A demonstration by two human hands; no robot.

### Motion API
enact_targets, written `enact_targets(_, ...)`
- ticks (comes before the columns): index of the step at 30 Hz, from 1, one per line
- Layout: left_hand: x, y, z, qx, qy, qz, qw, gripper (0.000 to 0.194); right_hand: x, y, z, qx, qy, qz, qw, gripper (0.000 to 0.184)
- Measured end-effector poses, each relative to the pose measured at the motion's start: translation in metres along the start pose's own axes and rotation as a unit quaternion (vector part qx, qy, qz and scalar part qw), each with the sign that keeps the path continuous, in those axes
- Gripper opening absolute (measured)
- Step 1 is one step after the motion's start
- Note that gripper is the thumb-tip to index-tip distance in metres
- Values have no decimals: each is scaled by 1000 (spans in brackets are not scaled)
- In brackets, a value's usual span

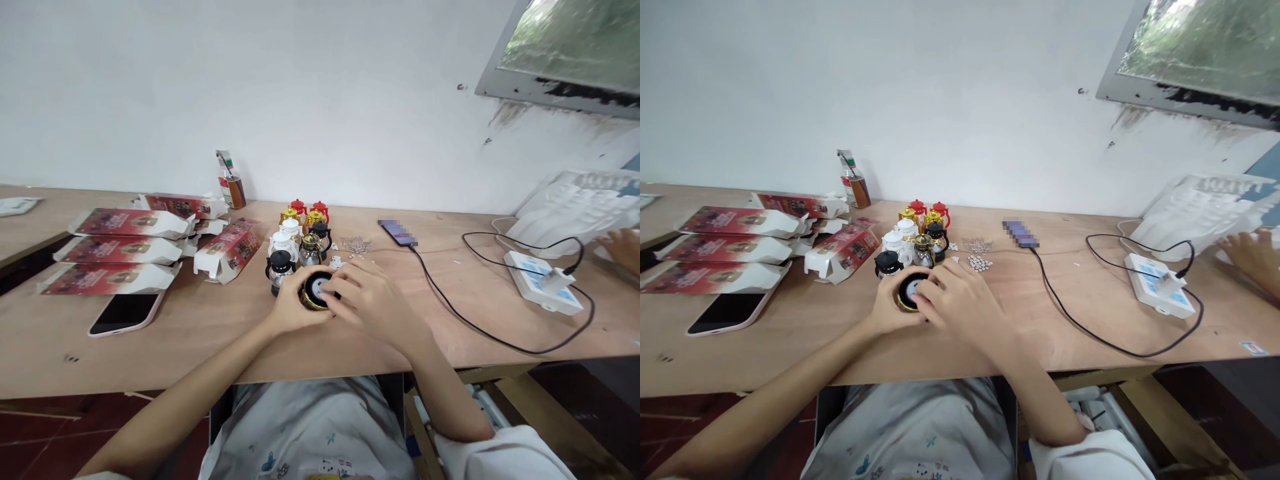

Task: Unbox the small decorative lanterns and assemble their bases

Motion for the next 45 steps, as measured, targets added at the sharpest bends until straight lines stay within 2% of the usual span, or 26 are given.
enact_targets(3, 3, 7, 12, -150, -69, 66, 984, 51, 2, -9, -5, 97, -12, -57, 994, 18)
enact_targets(7, -8, 28, 32, -322, -160, 138, 923, 49, 5, -5, -5, 189, -24, -103, 976, 20)
enact_targets(10, -18, 40, 40, -399, -208, 156, 879, 43, 6, 1, -3, 206, -15, -134, 969, 25)
enact_targets(13, -23, 46, 43, -432, -248, 161, 852, 42, 6, 2, -4, 211, 0, -165, 963, 29)
enact_targets(16, -26, 49, 44, -454, -268, 160, 835, 41, 5, 6, -8, 231, 13, -177, 957, 29)
enact_targets(21, -29, 60, 32, -517, -237, 223, 792, 28, 4, 15, -13, 282, 17, -179, 943, 26)
enact_targets(25, -29, 60, 25, -522, -225, 238, 787, 22, 5, 23, -17, 294, 36, -155, 943, 29)
enact_targets(30, -32, 65, 29, -516, -256, 243, 781, 32, 6, 27, -18, 300, 39, -130, 944, 33)
enact_targets(34, -32, 68, 31, -518, -251, 246, 780, 34, 7, 31, -18, 298, 38, -116, 947, 36)
enact_targets(38, -30, 69, 26, -521, -243, 257, 776, 37, 8, 41, -16, 291, 31, -59, 954, 37)
enact_targets(41, -30, 69, 25, -518, -261, 250, 776, 39, 10, 46, -13, 290, 15, -14, 957, 37)
enact_targets(45, -31, 66, 27, -490, -281, 231, 792, 35, 11, 47, -11, 303, 10, 12, 953, 38)
Point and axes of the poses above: each hand's wrist, its own x-axis towards the middle knuckle, its own y-axis out of the palm, z = x × y, the point moved 9 cm from there along x, towards the middle knuckle, and after that the axes turned 2 degrees about y, right-handed, at the moved point
